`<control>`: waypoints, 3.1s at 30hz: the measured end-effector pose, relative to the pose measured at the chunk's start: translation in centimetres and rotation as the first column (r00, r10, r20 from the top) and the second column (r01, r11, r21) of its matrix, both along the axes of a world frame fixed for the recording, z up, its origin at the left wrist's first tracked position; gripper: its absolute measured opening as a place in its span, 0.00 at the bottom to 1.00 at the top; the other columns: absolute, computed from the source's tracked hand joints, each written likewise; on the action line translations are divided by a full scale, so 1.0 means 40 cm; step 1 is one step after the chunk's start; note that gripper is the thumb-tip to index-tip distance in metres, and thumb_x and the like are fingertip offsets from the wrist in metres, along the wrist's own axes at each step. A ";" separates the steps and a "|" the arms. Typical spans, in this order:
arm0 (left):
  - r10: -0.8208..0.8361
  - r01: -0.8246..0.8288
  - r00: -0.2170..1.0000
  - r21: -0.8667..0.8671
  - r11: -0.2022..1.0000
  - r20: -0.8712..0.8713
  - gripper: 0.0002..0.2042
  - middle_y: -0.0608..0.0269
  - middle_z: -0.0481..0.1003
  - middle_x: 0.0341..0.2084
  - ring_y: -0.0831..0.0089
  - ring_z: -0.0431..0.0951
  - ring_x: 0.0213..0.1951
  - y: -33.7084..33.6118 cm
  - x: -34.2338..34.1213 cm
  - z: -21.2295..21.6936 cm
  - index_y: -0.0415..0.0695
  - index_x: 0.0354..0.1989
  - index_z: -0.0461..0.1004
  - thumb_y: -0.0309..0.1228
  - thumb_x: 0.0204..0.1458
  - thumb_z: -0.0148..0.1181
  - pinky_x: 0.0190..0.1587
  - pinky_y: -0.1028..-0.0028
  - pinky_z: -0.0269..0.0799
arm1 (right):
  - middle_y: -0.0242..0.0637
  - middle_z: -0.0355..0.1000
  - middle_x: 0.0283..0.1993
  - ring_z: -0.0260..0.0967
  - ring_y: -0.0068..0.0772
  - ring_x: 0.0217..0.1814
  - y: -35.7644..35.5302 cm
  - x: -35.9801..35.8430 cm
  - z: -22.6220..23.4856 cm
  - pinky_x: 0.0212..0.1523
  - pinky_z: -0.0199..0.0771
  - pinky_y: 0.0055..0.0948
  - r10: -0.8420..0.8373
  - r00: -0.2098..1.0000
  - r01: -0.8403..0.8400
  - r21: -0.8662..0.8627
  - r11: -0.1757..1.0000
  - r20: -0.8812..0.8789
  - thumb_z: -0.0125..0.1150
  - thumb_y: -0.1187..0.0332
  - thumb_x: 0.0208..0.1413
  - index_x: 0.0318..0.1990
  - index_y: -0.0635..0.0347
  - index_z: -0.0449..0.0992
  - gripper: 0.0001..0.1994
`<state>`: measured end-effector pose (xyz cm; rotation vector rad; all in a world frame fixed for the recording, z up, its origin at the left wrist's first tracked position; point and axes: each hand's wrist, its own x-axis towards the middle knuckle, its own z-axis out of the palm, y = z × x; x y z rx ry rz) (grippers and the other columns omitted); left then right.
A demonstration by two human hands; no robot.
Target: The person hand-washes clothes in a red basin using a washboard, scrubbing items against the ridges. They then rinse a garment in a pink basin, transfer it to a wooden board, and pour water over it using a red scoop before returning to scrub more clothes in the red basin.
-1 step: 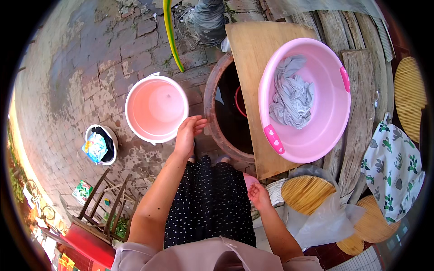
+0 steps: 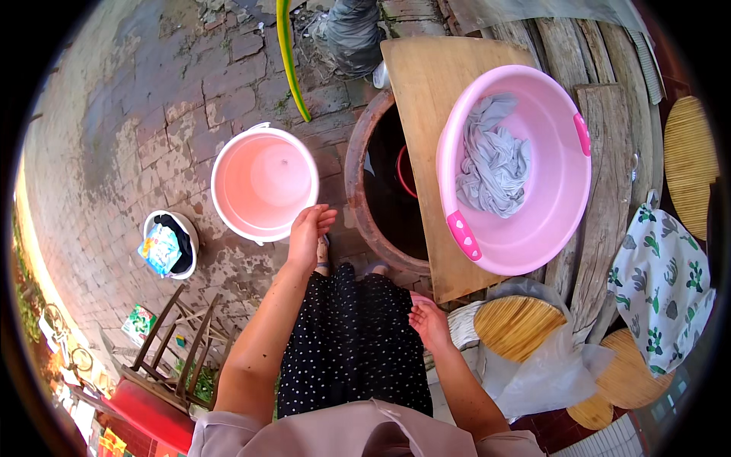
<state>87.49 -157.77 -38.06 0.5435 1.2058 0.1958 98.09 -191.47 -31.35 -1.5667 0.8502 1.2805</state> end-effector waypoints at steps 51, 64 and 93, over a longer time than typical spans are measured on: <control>-0.487 0.841 0.283 0.458 -0.288 -0.826 0.21 0.47 0.77 0.28 0.48 0.77 0.30 -0.069 0.278 0.066 0.39 0.45 0.70 0.40 0.45 0.61 0.34 0.56 0.73 | 0.29 0.67 0.28 0.64 0.20 0.29 -0.253 0.237 -0.151 0.31 0.65 0.20 -0.250 0.585 0.539 -0.140 0.830 0.771 0.58 0.63 0.56 0.37 0.62 0.70 0.11; -0.537 0.783 0.220 0.476 -0.401 -0.814 0.17 0.54 0.75 0.42 0.56 0.74 0.46 -0.118 0.352 0.083 0.43 0.46 0.72 0.37 0.49 0.59 0.45 0.61 0.69 | 0.38 0.73 0.45 0.65 0.27 0.47 -0.318 0.406 -0.178 0.52 0.62 0.25 -0.364 0.703 0.487 -0.041 0.872 0.610 0.49 0.40 0.57 0.46 0.72 0.73 0.34; -0.378 0.892 0.117 0.265 -0.367 -0.919 0.21 0.42 0.76 0.27 0.44 0.77 0.30 -0.188 0.301 0.137 0.38 0.43 0.59 0.43 0.52 0.51 0.32 0.50 0.71 | 0.41 0.71 0.45 0.69 0.27 0.44 0.275 0.064 -0.029 0.45 0.71 0.26 0.038 0.894 -0.225 0.373 0.900 0.447 0.42 0.69 0.65 0.53 0.68 0.64 0.14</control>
